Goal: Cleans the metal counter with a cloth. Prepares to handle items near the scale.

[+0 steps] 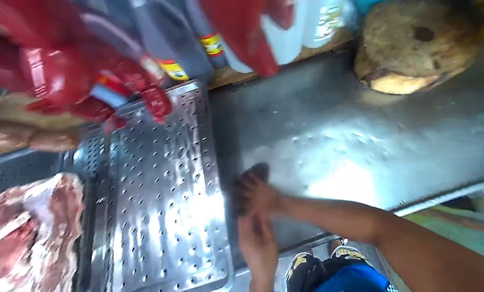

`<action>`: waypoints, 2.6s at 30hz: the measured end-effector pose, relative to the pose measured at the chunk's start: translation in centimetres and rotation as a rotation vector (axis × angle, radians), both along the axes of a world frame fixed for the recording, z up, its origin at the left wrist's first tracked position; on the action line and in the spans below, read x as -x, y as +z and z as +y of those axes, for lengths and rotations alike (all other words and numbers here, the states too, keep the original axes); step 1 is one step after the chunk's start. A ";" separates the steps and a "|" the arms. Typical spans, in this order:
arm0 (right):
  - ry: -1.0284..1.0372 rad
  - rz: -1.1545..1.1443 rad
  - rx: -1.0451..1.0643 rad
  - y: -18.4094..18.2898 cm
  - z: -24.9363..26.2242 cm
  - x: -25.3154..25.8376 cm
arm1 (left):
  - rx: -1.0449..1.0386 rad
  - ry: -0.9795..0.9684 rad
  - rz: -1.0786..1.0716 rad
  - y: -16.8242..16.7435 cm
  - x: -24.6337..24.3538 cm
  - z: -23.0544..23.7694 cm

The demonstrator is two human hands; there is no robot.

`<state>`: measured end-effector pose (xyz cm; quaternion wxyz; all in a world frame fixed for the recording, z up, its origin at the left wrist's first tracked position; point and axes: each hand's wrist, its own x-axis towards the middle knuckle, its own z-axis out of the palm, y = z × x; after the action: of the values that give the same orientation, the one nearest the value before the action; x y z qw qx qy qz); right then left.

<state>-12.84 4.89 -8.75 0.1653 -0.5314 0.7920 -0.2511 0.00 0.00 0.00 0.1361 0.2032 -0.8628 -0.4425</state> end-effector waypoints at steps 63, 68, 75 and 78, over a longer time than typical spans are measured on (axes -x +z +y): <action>-1.162 -0.479 -0.132 9.4 59.3 7.5 | 0.637 -1.143 -0.397 3.3 27.7 40.3; -1.133 -0.206 -0.315 4.4 50.9 5.2 | 0.673 -1.150 -0.294 -1.8 24.9 37.0; -1.121 -0.169 -0.226 4.4 39.4 1.6 | 0.639 -1.121 -0.293 -3.5 20.1 28.7; -1.100 -0.296 -0.087 7.0 38.1 5.4 | 0.687 -1.088 -0.249 0.1 22.9 26.5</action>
<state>-18.21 42.97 -1.72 0.1411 0.0073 0.9301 -0.3391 -22.86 26.48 0.13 -0.1509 -0.2676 -0.9440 -0.1204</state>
